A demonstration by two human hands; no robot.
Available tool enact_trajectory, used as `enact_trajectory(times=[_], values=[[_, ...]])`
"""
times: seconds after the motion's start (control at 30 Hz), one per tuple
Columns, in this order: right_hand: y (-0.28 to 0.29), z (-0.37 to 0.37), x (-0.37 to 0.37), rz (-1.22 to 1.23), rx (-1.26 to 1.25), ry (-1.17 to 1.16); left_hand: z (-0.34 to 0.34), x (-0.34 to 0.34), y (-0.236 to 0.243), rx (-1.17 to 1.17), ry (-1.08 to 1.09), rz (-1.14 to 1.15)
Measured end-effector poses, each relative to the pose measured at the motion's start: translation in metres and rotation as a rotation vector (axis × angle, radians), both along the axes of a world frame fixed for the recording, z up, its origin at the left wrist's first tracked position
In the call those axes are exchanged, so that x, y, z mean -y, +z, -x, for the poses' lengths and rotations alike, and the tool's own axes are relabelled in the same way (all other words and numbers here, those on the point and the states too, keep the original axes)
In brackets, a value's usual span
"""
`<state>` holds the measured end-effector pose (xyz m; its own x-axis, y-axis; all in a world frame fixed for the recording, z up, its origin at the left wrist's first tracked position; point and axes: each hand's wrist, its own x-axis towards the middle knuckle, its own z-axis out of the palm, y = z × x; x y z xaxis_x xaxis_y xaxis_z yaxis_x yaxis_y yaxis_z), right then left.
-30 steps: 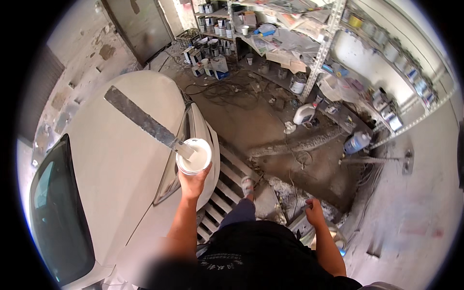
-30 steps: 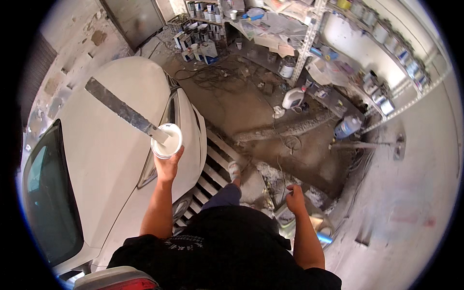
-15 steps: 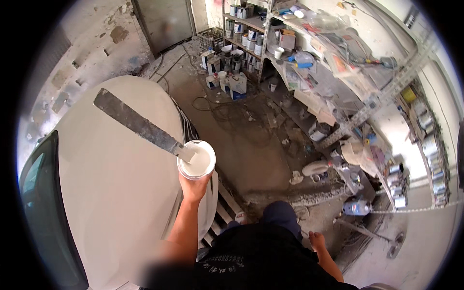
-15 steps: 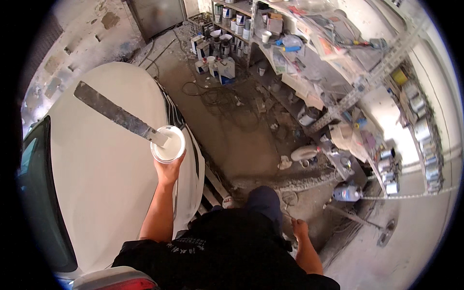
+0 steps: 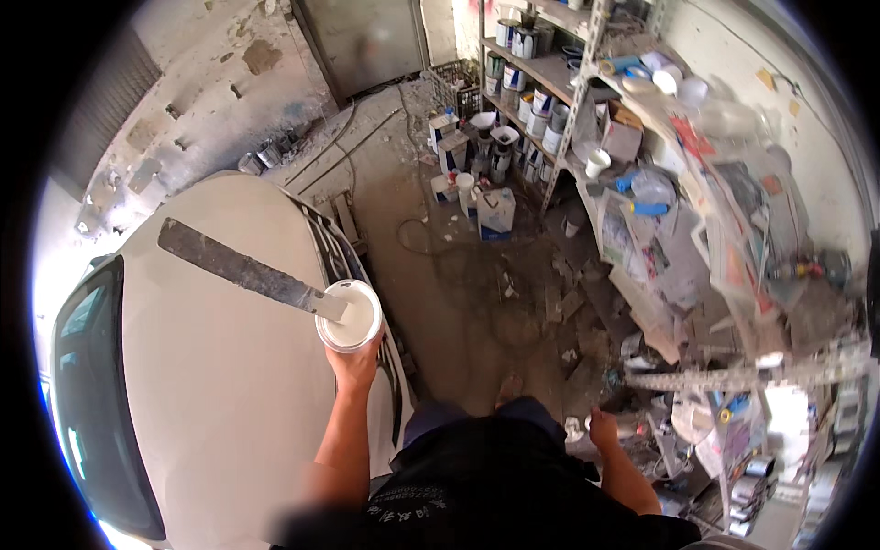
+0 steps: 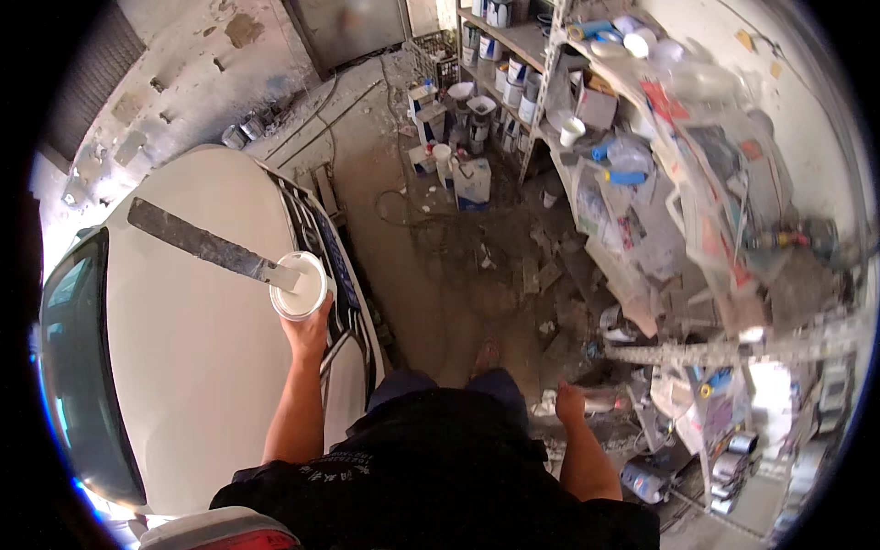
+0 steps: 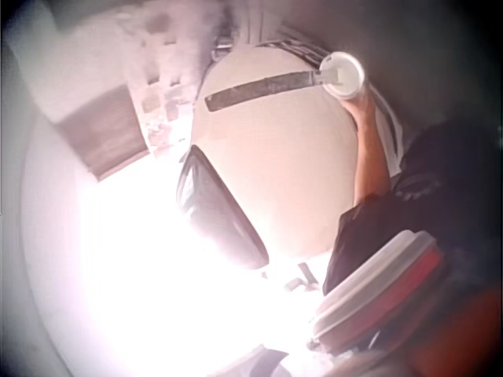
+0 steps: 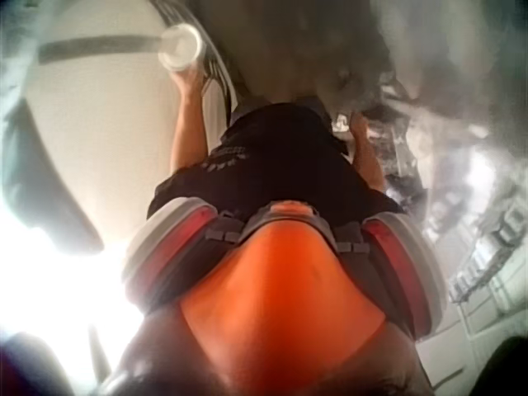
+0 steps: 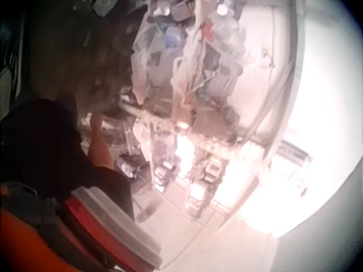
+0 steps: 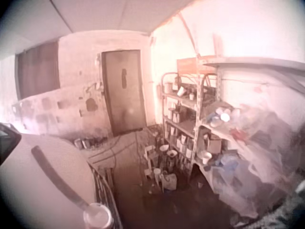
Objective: The person applies white body filler to a car bumper using a metal spatula. They scoop the filler from a small white cup and spread it onto the bumper surface, which is partially covered with blue plastic sheeting and yellow tape. The person moves around the bumper to apply the filler to different areas.
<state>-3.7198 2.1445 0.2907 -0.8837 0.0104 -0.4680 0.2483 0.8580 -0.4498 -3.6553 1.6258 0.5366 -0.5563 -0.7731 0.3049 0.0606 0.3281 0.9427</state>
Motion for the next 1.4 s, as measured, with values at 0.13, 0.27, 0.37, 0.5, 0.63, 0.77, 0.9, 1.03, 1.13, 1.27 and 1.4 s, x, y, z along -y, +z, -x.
enact_trajectory(times=[0.13,0.27,0.37,0.5,0.63,0.77,0.9,1.03,1.13,1.27,1.4], values=[[0.007,0.156,0.049,0.033,-0.305,0.347,0.075,0.036,0.015,0.000,0.014,-0.015],[0.010,0.271,0.124,0.331,-0.334,0.291,0.146,0.093,-0.006,0.023,0.041,0.000],[0.015,0.310,0.194,0.146,-0.195,0.368,0.197,0.158,-0.029,0.035,0.052,0.010],[-0.032,0.321,0.231,0.068,0.130,0.251,0.276,0.250,-0.046,-0.001,0.025,0.010],[-0.040,0.305,0.279,0.248,0.435,-0.139,0.353,0.338,-0.044,0.122,-0.073,0.018],[-0.080,0.340,0.311,0.477,0.481,-0.222,0.421,0.405,-0.042,0.097,-0.095,-0.042],[-0.071,0.404,0.415,0.446,0.547,-0.436,0.508,0.461,-0.049,0.074,-0.178,0.132],[-0.104,0.468,0.493,0.600,0.585,-0.571,0.588,0.520,-0.072,0.139,-0.229,0.171],[-0.104,0.532,0.570,0.565,0.590,-0.611,0.652,0.548,-0.072,0.094,-0.262,0.292],[-0.083,0.601,0.661,0.529,0.561,-0.587,0.749,0.584,-0.058,0.134,-0.425,0.335],[-0.042,0.669,0.741,0.537,0.434,-0.490,0.809,0.630,-0.073,0.246,-0.490,0.390]])
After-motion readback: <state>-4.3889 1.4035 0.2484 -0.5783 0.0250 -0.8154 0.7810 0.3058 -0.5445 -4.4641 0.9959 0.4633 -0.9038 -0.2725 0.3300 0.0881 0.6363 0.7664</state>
